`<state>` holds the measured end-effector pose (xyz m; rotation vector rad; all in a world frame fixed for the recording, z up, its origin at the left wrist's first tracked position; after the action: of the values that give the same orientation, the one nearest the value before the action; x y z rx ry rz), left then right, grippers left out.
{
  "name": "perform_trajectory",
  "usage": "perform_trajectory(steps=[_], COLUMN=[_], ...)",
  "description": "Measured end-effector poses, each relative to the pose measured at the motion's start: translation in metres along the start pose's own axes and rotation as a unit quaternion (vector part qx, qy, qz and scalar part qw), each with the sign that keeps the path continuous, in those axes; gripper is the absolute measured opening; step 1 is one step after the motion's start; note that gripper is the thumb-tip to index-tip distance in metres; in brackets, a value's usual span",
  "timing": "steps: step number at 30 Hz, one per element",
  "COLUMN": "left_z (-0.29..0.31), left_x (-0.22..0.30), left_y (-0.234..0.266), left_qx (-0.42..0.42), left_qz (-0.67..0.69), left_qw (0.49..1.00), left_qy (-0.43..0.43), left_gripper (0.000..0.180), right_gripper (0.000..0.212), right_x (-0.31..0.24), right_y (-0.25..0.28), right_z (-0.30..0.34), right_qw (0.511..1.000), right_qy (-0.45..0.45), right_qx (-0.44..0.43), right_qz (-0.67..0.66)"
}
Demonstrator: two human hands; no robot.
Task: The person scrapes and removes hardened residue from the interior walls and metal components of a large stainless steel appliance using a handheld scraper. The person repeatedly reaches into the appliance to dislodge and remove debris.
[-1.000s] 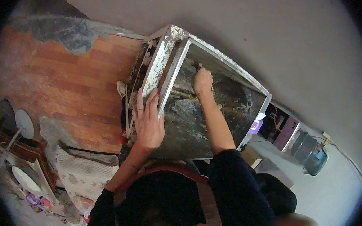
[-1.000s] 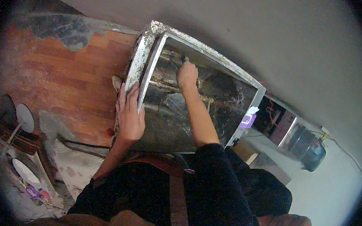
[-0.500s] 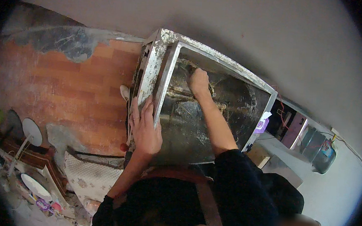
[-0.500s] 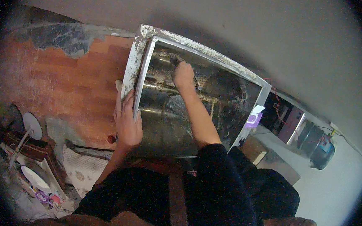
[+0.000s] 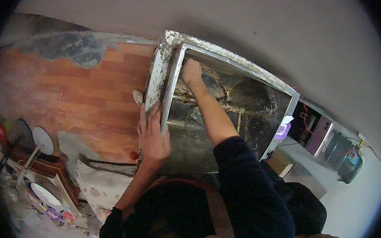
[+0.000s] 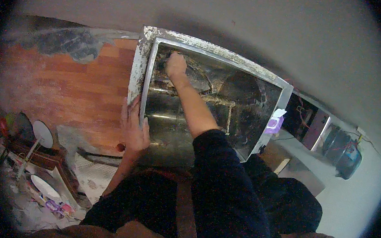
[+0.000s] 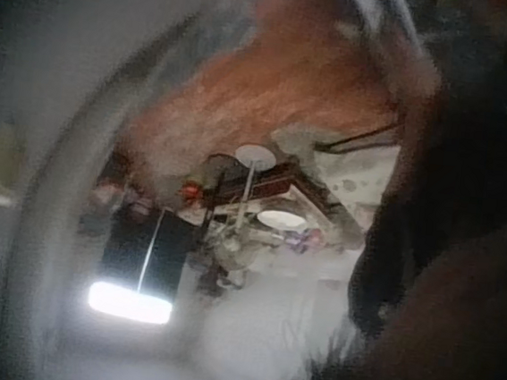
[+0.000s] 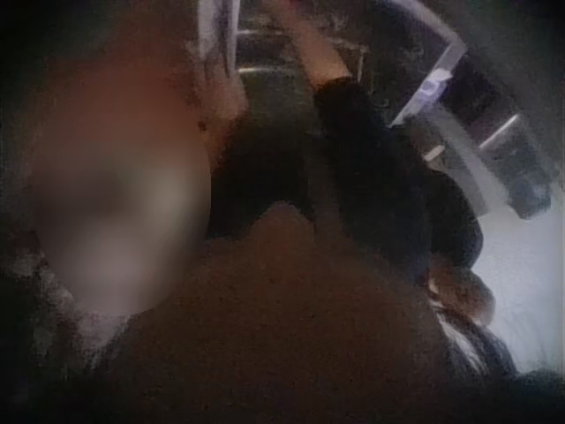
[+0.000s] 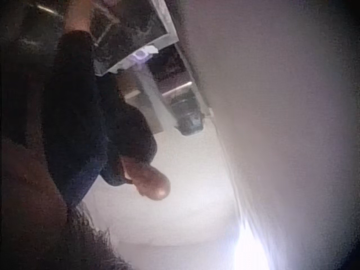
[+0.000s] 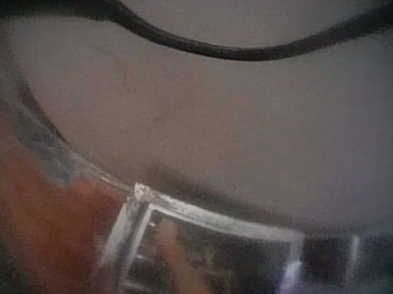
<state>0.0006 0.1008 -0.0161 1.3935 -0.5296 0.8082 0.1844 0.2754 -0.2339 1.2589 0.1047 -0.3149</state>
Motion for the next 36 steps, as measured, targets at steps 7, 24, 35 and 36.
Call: perform_trajectory(steps=[7,24,35,36], left_z=[0.003,-0.002,-0.006,-0.007], left_x=[-0.006,0.002,0.003,0.003], left_y=[-0.001,0.003,0.01,0.01], left_qx=[0.006,-0.028,-0.038,-0.042], left_qz=[0.008,0.013,0.04,0.039], left_qw=[1.0,0.999,0.998,0.998], left_qy=[0.018,0.025,0.006,0.009], left_gripper=[0.065,0.064,0.065,0.066], right_gripper=[0.015,0.015,0.029,0.027], right_x=[-0.018,0.044,0.032,0.036], right_y=[-0.022,0.143,0.119,0.115], right_z=[0.007,0.122,0.074,0.074], right_qw=[0.999,0.968,0.983,0.983], right_qy=[0.014,-0.064,-0.11,-0.117], right_qx=[0.032,0.24,0.106,0.102], right_qz=[-0.032,0.036,0.098,0.096])
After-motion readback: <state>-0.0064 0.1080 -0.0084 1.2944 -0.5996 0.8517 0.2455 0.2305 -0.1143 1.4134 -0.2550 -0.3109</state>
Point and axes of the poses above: each hand's wrist, its own z-axis away from the middle knuckle, its own y-axis out of the back of the hand, x = y × z, the point moved 10 cm from there along -z, towards the middle knuckle, and after that the axes turned 10 degrees about x, right-handed, at the moved point
